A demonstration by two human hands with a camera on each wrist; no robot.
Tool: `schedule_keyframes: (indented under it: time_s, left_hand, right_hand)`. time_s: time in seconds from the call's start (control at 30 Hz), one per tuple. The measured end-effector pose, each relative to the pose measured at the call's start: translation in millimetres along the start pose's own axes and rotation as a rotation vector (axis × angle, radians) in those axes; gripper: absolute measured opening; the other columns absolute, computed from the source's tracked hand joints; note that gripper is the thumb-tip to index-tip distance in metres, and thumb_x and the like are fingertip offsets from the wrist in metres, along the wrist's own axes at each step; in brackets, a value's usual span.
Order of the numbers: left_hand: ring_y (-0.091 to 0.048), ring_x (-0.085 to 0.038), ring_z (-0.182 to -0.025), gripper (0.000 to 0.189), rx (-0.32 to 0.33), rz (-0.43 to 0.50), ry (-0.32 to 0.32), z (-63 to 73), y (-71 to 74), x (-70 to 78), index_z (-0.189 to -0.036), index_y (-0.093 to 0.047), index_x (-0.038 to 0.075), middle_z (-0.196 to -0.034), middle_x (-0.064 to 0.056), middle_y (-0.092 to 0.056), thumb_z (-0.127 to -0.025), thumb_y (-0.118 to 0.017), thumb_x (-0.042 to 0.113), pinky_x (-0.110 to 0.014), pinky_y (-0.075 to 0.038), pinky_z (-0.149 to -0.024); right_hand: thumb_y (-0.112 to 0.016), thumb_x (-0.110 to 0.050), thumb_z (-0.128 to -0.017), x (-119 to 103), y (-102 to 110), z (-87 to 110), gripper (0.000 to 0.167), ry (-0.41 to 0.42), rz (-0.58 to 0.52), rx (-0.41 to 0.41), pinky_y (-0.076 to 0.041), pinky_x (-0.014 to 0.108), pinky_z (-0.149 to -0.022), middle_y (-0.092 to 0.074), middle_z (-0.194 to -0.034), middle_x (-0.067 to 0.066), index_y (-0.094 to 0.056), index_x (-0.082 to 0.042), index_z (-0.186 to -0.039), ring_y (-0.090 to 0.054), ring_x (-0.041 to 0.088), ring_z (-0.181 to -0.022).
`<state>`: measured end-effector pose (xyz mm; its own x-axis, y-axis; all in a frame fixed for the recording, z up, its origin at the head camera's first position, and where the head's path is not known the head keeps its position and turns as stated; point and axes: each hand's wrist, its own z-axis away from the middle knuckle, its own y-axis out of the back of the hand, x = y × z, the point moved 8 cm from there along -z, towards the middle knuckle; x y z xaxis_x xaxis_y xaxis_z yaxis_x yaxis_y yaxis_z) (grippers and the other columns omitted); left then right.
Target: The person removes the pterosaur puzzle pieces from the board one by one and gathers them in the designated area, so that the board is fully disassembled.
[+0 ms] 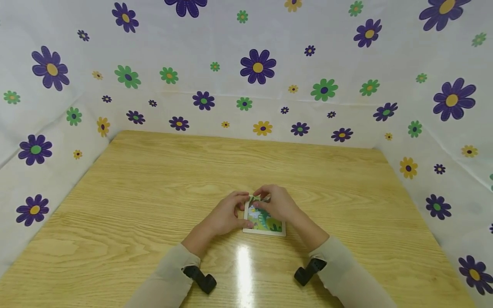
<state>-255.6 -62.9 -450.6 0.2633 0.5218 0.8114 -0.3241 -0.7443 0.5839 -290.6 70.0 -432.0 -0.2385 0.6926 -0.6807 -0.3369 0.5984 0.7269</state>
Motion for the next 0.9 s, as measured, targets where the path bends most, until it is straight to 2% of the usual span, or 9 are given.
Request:
schedule_keyframes:
  time_s: [0.23,0.4,0.5,0.7,0.9]
  left_hand:
    - [-0.053,-0.016,-0.101,0.077,-0.001,0.002,-0.006,1.0,-0.1,0.2,-0.140,-0.053,-0.007,-0.149,-0.012,-0.047,-0.077,-0.088,0.021,-0.020,-0.043,-0.072]
    - [-0.051,-0.017,-0.101,0.077,-0.008,0.005,-0.004,1.6,-0.1,0.7,-0.141,-0.051,-0.007,-0.151,-0.012,-0.046,-0.078,-0.087,0.020,-0.019,-0.043,-0.072]
    - [-0.051,-0.016,-0.100,0.077,-0.009,-0.002,0.002,1.0,-0.3,1.0,-0.141,-0.051,-0.006,-0.151,-0.012,-0.046,-0.079,-0.087,0.020,-0.020,-0.042,-0.072]
    - [-0.052,-0.016,-0.100,0.077,-0.002,-0.015,0.009,-0.4,-1.3,-0.9,-0.141,-0.053,-0.005,-0.150,-0.011,-0.047,-0.077,-0.088,0.022,-0.020,-0.043,-0.073]
    - [-0.051,-0.015,-0.099,0.078,0.009,-0.005,0.020,-1.8,-2.1,-3.2,-0.141,-0.053,-0.004,-0.150,-0.009,-0.047,-0.076,-0.089,0.022,-0.020,-0.043,-0.072]
  right_hand:
    - [-0.068,-0.017,-0.096,5.6,1.8,2.7,0.015,-0.039,-0.100,-0.002,-0.054,0.031,-0.075,-0.068,-0.103,0.007,-0.071,-0.009,-0.108,-0.066,0.020,-0.093]
    - [-0.070,-0.018,-0.094,12.7,5.5,6.5,0.014,-0.093,-0.158,-0.003,-0.054,0.029,-0.072,-0.070,-0.102,0.007,-0.069,-0.007,-0.103,-0.067,0.016,-0.085]
    - [-0.070,-0.015,-0.094,16.4,7.1,9.3,0.018,-0.103,-0.224,-0.019,-0.056,0.028,-0.070,-0.069,-0.101,0.011,-0.068,-0.004,-0.108,-0.068,0.015,-0.081]
    - [-0.066,-0.005,-0.096,25.6,8.4,17.2,0.026,-0.125,-0.395,-0.060,-0.060,0.029,-0.077,-0.063,-0.106,0.019,-0.067,0.000,-0.121,-0.070,0.017,-0.083]
    - [-0.068,-0.008,-0.095,42.9,19.4,24.3,0.030,-0.221,-0.447,-0.005,-0.059,0.028,-0.078,-0.059,-0.107,0.017,-0.063,0.003,-0.123,-0.069,0.013,-0.083]
